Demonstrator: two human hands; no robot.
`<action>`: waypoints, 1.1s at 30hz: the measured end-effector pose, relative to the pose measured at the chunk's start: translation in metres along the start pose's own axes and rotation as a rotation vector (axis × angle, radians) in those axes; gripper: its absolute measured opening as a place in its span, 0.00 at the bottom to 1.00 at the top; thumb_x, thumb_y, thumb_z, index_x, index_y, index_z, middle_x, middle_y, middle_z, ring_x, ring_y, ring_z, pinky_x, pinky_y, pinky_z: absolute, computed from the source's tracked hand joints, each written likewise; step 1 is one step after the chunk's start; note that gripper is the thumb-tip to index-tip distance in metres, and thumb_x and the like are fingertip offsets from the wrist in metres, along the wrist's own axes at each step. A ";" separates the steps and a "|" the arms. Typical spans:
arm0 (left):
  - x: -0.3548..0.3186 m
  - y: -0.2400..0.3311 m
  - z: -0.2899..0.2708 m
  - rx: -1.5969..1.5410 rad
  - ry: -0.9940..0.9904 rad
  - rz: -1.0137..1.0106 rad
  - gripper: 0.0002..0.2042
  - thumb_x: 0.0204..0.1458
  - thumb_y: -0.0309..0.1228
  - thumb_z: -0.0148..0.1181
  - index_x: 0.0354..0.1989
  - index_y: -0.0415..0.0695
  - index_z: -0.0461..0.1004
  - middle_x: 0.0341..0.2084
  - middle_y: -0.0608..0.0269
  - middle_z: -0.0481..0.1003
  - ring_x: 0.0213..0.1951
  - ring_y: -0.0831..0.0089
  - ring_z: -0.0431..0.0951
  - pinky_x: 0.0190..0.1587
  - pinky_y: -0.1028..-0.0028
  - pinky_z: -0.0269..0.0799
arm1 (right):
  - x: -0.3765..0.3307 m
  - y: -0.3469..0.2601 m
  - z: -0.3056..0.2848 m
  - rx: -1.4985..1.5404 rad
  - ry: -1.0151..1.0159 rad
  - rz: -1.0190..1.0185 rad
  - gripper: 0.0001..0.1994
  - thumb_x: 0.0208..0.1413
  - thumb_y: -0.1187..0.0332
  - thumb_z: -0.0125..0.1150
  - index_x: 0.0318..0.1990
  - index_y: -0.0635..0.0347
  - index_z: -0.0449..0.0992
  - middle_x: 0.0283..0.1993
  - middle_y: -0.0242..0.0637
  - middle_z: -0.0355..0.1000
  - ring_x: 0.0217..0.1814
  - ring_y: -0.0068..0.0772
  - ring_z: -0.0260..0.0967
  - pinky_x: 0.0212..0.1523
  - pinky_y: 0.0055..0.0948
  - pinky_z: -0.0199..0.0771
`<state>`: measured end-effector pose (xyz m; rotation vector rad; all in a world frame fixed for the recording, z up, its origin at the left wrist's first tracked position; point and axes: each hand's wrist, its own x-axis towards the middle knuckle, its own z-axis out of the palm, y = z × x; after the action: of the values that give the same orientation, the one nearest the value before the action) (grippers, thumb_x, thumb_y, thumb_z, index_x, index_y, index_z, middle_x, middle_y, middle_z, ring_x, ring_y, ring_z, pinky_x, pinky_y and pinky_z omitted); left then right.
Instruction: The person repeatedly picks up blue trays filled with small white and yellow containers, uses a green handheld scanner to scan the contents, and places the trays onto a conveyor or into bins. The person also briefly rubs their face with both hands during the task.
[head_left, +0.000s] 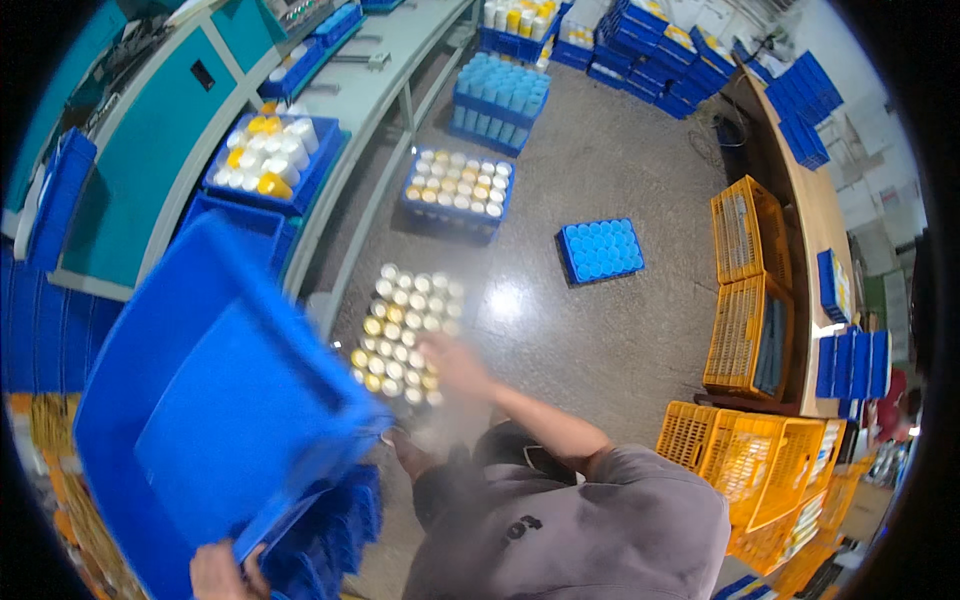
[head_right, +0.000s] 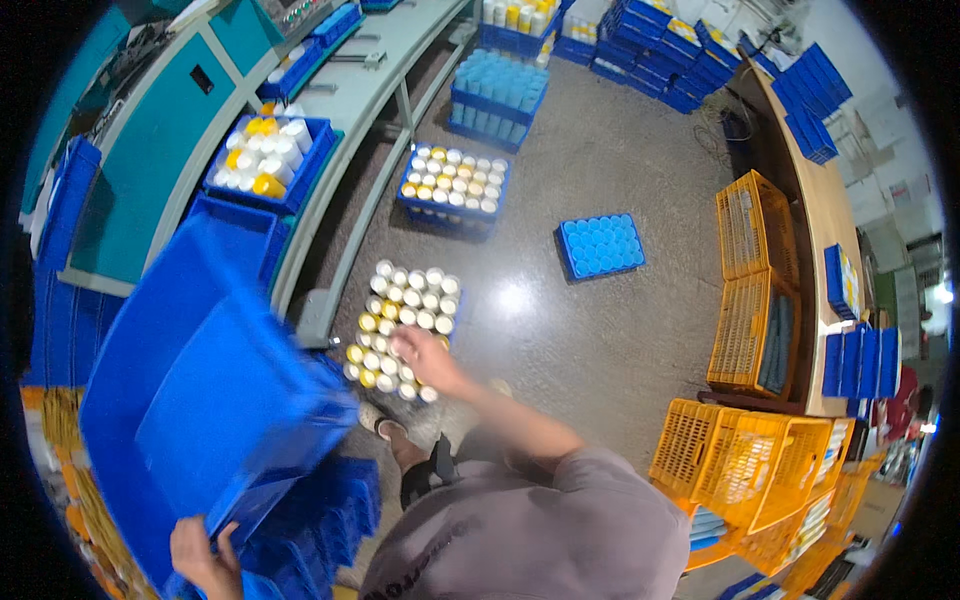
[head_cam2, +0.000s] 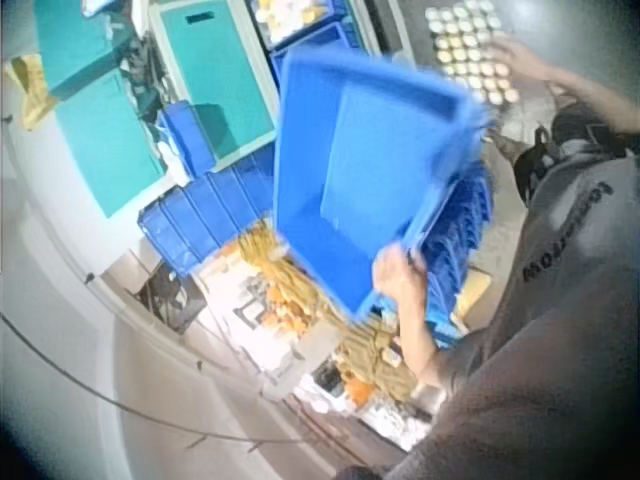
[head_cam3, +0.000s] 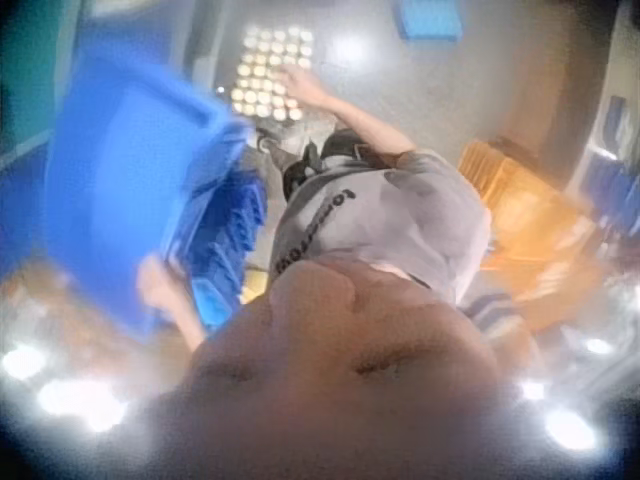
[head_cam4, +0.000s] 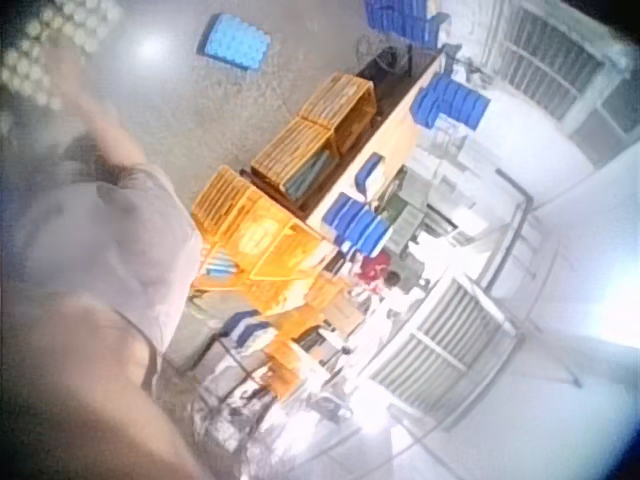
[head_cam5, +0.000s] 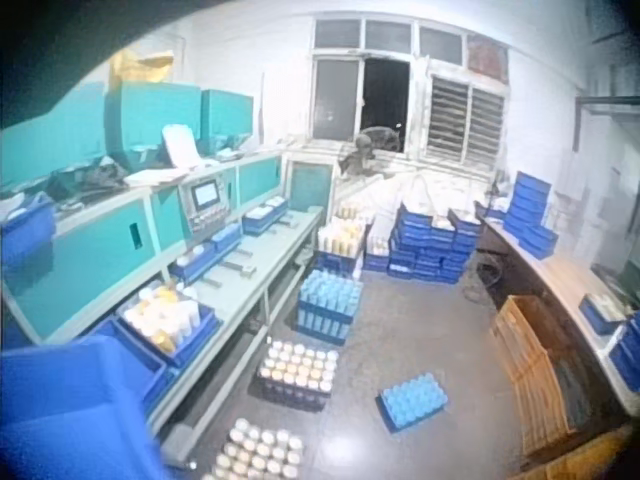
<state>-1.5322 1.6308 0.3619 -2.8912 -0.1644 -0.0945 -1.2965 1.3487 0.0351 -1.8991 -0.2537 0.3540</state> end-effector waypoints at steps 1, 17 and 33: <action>0.009 0.034 -0.004 -0.116 -0.037 0.041 0.14 0.43 0.31 0.69 0.36 0.37 0.75 0.31 0.47 0.75 0.34 0.47 0.75 0.36 0.58 0.69 | -0.006 0.001 -0.033 0.132 0.064 0.000 0.20 0.68 0.54 0.50 0.54 0.61 0.73 0.49 0.48 0.76 0.52 0.39 0.74 0.53 0.38 0.73; 0.108 0.322 0.199 -0.898 -0.194 0.389 0.16 0.39 0.40 0.70 0.24 0.45 0.69 0.19 0.61 0.70 0.26 0.63 0.74 0.27 0.66 0.69 | -0.015 0.136 -0.317 0.341 -0.154 0.820 0.47 0.60 0.30 0.40 0.72 0.65 0.52 0.73 0.51 0.54 0.76 0.47 0.49 0.72 0.45 0.49; 0.105 0.368 0.592 -0.569 -0.303 -0.432 0.02 0.48 0.30 0.56 0.30 0.49 0.73 0.26 0.63 0.75 0.33 0.65 0.78 0.35 0.63 0.73 | 0.350 0.292 0.048 -0.388 -0.580 -0.256 0.35 0.43 0.79 0.58 0.65 0.58 0.61 0.57 0.57 0.69 0.54 0.60 0.71 0.54 0.46 0.72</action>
<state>-1.3546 1.4319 -0.2903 -3.3532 -0.9579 0.2673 -0.9861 1.4095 -0.2967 -2.0681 -1.0037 0.7164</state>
